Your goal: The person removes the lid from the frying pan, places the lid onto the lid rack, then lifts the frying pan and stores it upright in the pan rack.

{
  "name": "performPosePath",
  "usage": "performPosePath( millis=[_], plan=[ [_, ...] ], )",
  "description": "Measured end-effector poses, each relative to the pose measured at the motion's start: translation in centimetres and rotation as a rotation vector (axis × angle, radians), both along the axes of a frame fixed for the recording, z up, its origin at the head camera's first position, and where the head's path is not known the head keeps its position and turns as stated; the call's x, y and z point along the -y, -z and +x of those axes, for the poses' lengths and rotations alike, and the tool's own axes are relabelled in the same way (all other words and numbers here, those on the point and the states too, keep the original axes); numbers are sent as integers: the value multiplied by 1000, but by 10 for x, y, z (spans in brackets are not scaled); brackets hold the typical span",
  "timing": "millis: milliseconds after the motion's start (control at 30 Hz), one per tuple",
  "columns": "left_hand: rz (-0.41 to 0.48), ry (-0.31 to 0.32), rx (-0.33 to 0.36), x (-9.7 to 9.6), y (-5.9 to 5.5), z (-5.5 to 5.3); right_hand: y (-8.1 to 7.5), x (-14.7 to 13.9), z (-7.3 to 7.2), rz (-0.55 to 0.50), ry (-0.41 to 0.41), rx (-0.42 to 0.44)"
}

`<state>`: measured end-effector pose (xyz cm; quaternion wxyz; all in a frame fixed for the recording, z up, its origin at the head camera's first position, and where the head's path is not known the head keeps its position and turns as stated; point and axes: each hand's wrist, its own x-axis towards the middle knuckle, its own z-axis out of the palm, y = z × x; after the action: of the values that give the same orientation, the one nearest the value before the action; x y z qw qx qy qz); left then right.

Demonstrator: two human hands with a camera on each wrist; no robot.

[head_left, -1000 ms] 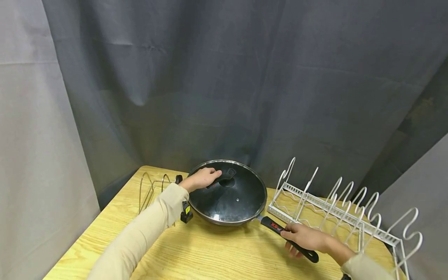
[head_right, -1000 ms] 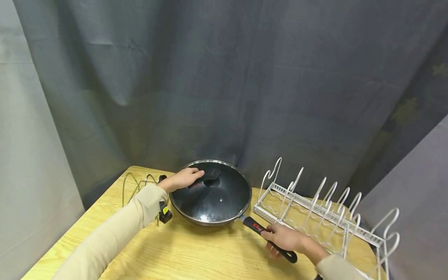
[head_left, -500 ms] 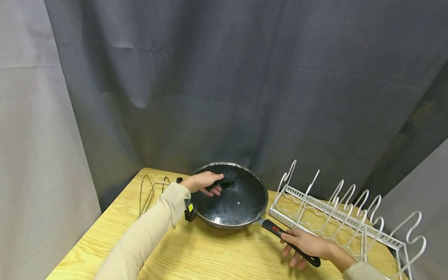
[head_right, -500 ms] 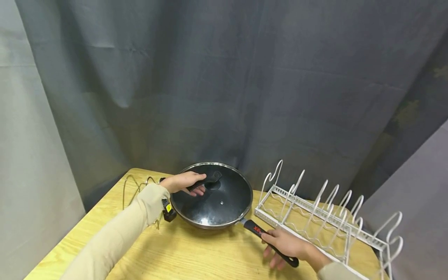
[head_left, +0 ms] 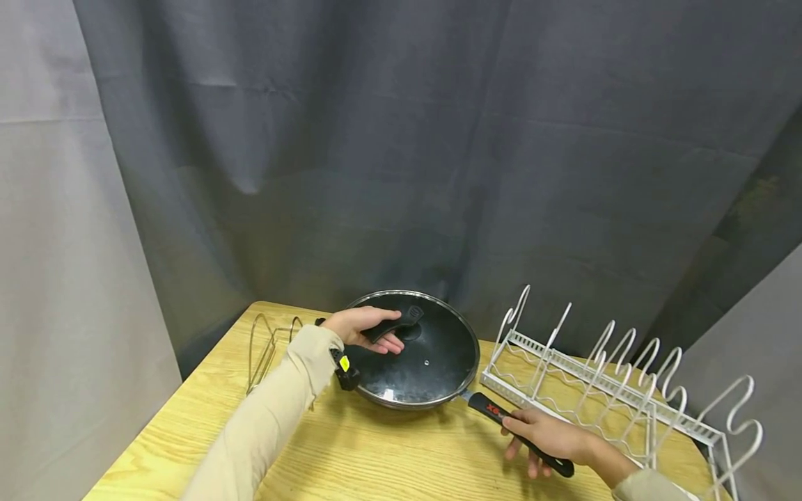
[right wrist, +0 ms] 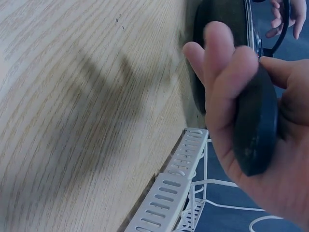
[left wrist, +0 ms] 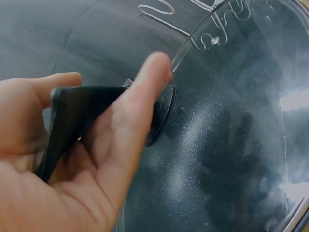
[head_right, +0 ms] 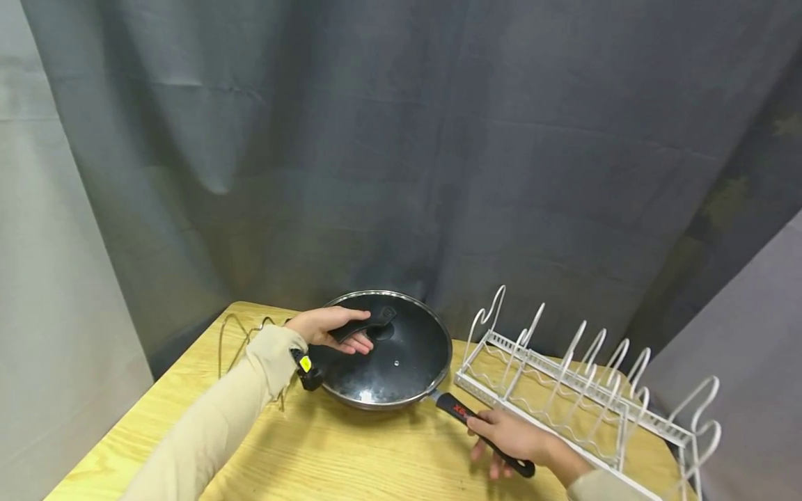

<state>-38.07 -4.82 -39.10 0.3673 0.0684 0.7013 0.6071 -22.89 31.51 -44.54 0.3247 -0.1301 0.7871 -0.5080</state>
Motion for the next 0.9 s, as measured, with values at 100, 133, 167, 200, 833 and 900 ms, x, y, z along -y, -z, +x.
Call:
performPosePath(
  millis=[100, 133, 167, 200, 833, 900],
  plan=[
    [15, -14, 21, -1, 1, -1, 0, -1, 0, 9, -11, -9],
    [21, -23, 34, -2, 1, -1, 0, -1, 0, 12, -13, -14],
    [26, -28, 37, -2, 2, -1, 0, -1, 0, 15, -15, -21],
    [31, -36, 41, -2, 2, -1, 0, -1, 0, 18, -15, -27],
    [72, -134, 93, -5, 0, 4, 3, -3, 1, 27, -13, -78],
    [64, -128, 88, -5, 1, 4, 3, -3, 1, 24, -13, -80]
  ],
)
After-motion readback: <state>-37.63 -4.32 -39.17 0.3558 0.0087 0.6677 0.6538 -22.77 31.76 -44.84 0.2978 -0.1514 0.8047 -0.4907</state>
